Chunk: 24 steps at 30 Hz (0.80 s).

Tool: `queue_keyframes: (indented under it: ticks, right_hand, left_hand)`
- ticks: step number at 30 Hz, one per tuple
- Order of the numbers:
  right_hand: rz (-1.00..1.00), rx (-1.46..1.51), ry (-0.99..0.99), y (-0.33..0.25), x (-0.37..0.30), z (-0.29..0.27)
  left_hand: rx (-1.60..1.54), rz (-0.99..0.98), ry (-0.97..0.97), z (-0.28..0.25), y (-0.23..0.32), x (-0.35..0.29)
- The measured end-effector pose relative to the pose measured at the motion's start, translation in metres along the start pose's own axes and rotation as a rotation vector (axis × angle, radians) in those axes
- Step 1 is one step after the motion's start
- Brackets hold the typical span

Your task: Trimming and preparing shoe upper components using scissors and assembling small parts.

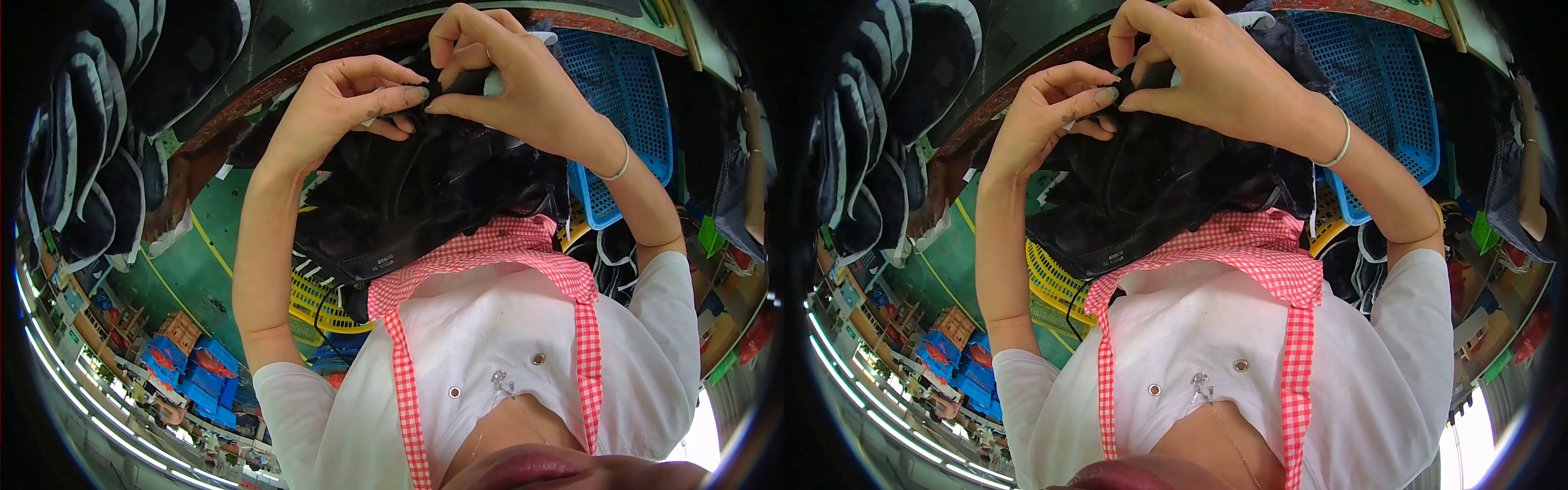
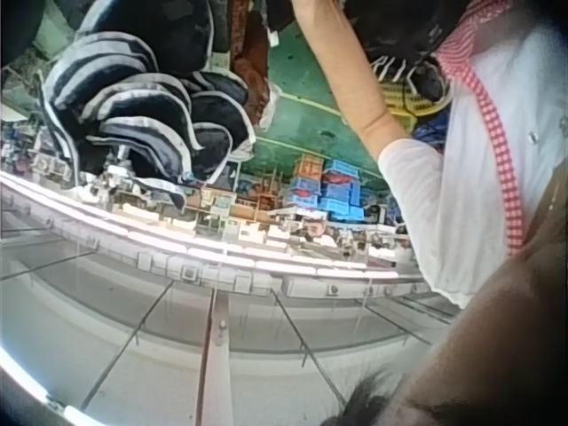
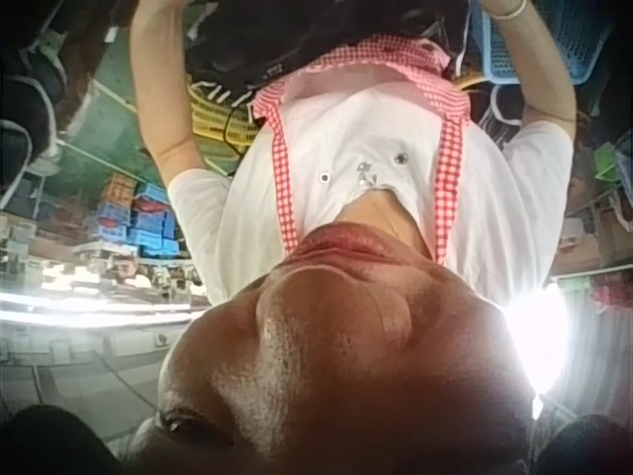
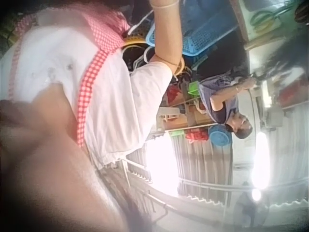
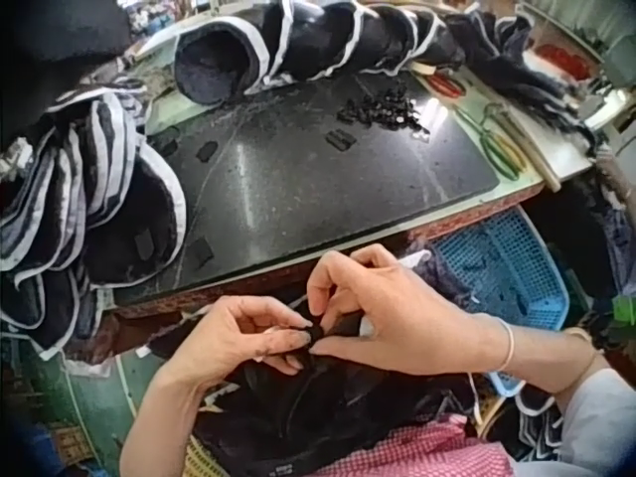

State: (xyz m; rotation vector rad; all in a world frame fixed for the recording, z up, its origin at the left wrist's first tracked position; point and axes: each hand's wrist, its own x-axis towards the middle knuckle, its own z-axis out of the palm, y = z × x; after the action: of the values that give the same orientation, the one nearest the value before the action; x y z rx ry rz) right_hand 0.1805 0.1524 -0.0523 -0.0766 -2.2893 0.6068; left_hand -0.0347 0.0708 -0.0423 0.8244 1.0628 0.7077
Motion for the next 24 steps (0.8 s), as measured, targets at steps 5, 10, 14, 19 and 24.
queue_keyframes:
  ticks: [5,10,14,19,24]
  right_hand:
    - [0.672,0.151,-0.299,-0.037,0.026,-0.023]
    - [0.403,-0.008,-0.055,-0.042,0.014,-0.009]
    - [-0.212,-0.314,0.169,0.02,0.005,0.007]
    - [0.118,-0.408,0.009,-0.026,0.009,0.002]
    - [0.186,-0.296,0.065,-0.05,-0.007,0.013]
  left_hand:
    - [0.023,-0.011,0.016,-0.001,0.001,0.002]
    - [-0.002,-0.022,-0.048,-0.004,0.007,0.008]
    - [-0.037,-0.085,-0.051,-0.004,0.005,0.016]
    - [-0.059,-0.012,0.08,-0.003,-0.001,0.01]
    - [0.4,0.46,0.323,0.02,0.0,0.006]
